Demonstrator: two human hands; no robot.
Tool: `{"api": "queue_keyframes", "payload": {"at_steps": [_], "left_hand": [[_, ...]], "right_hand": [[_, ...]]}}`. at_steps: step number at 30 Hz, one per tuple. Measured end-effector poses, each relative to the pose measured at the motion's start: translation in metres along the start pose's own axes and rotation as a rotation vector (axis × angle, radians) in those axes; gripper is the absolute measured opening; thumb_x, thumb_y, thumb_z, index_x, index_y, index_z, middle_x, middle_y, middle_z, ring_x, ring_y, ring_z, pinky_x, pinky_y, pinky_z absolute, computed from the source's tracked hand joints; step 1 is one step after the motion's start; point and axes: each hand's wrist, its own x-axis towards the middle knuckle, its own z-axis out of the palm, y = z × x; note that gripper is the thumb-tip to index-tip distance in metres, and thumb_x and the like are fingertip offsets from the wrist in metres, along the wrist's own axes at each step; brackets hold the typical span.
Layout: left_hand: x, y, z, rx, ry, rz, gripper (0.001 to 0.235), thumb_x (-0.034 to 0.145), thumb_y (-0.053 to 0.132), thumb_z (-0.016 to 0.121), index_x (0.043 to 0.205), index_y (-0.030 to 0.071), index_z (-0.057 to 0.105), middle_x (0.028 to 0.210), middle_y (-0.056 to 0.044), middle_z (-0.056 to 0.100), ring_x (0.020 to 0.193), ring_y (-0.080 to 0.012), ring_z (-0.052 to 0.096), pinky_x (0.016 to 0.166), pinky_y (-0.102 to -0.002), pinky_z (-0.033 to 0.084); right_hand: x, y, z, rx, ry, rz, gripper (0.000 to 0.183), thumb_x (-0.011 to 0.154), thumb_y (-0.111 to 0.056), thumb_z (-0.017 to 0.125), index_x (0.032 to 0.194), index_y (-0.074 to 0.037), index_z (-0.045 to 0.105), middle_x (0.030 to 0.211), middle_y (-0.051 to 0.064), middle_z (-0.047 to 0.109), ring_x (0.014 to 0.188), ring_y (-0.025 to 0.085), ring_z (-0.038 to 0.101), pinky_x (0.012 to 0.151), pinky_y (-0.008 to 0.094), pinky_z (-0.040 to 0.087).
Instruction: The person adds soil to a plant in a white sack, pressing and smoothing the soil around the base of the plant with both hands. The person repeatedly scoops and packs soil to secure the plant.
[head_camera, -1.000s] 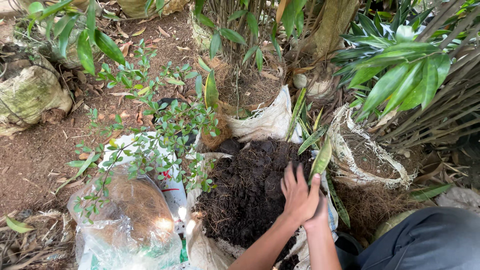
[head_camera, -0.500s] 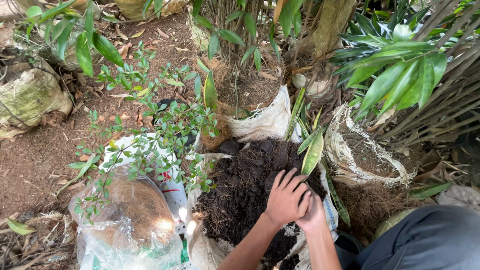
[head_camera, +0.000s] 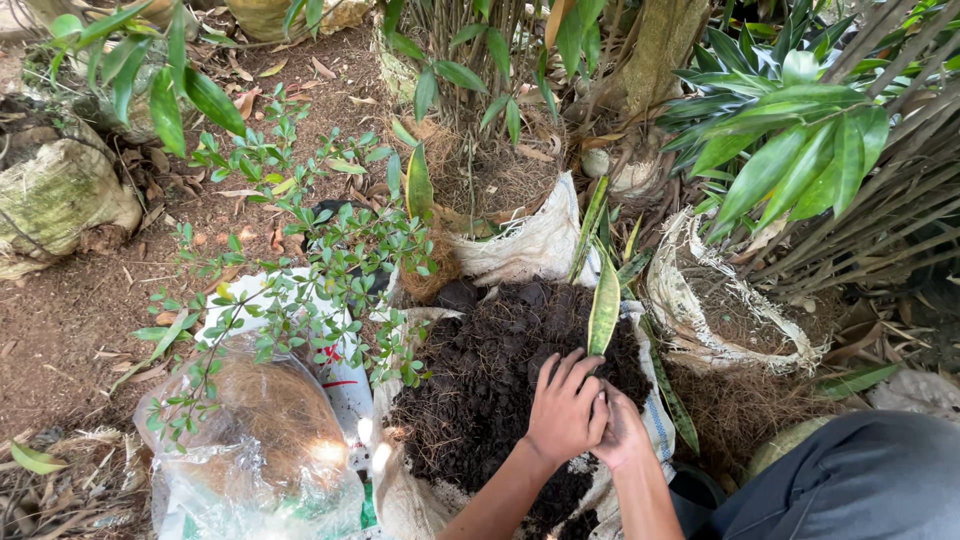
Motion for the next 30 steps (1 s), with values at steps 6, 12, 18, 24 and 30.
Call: {"api": "queue_keyframes", "payload": {"at_steps": [6, 12, 18, 24, 30], "left_hand": [[-0.002, -0.003, 0.004, 0.049, -0.007, -0.010, 0.023, 0.097, 0.025, 0.055, 0.107, 0.005, 0.062, 0.142, -0.016, 0.057, 0.140, -0.0387, 0.049, 0.118, -0.062, 0.028], [-0.013, -0.001, 0.012, 0.108, -0.028, 0.029, 0.020, 0.100, 0.025, 0.054, 0.105, 0.007, 0.062, 0.145, -0.017, 0.057, 0.142, -0.0388, 0.047, 0.118, -0.064, 0.027], [-0.014, -0.004, 0.009, 0.092, -0.055, 0.039, 0.022, 0.102, 0.025, 0.050, 0.108, 0.007, 0.061, 0.148, -0.017, 0.055, 0.146, -0.0387, 0.044, 0.121, -0.064, 0.026], [0.024, 0.004, 0.003, -0.138, -0.225, -0.040, 0.049, 0.105, 0.042, 0.041, 0.137, 0.007, 0.054, 0.158, -0.022, 0.040, 0.151, -0.0414, 0.036, 0.121, -0.069, 0.015], [0.059, 0.021, 0.019, -0.467, -0.186, -0.786, 0.086, 0.096, 0.061, 0.052, 0.156, 0.003, 0.031, 0.165, -0.025, 0.018, 0.148, -0.0396, 0.029, 0.116, -0.067, 0.021]], "right_hand": [[-0.007, 0.001, 0.018, 0.055, -0.050, -0.012, 0.029, 0.105, -0.038, 0.043, 0.114, -0.018, 0.063, 0.103, 0.001, 0.070, 0.092, 0.016, 0.071, 0.080, 0.035, 0.060], [-0.004, 0.002, 0.010, -0.070, 0.058, 0.034, 0.032, 0.107, -0.037, 0.040, 0.119, -0.018, 0.062, 0.106, 0.005, 0.070, 0.093, 0.018, 0.070, 0.080, 0.038, 0.058], [0.001, 0.006, 0.009, -0.065, 0.064, -0.007, 0.033, 0.107, -0.036, 0.038, 0.121, -0.016, 0.061, 0.107, 0.006, 0.069, 0.096, 0.019, 0.069, 0.081, 0.039, 0.060], [-0.028, -0.019, 0.040, 0.004, 0.122, -0.209, 0.034, 0.107, -0.033, 0.035, 0.126, -0.014, 0.057, 0.116, 0.009, 0.067, 0.106, 0.023, 0.068, 0.086, 0.039, 0.060], [-0.048, -0.017, 0.072, -0.089, 0.135, -0.411, 0.055, 0.112, -0.042, 0.034, 0.139, 0.002, 0.053, 0.124, 0.015, 0.064, 0.111, 0.031, 0.061, 0.090, 0.043, 0.056]]}}
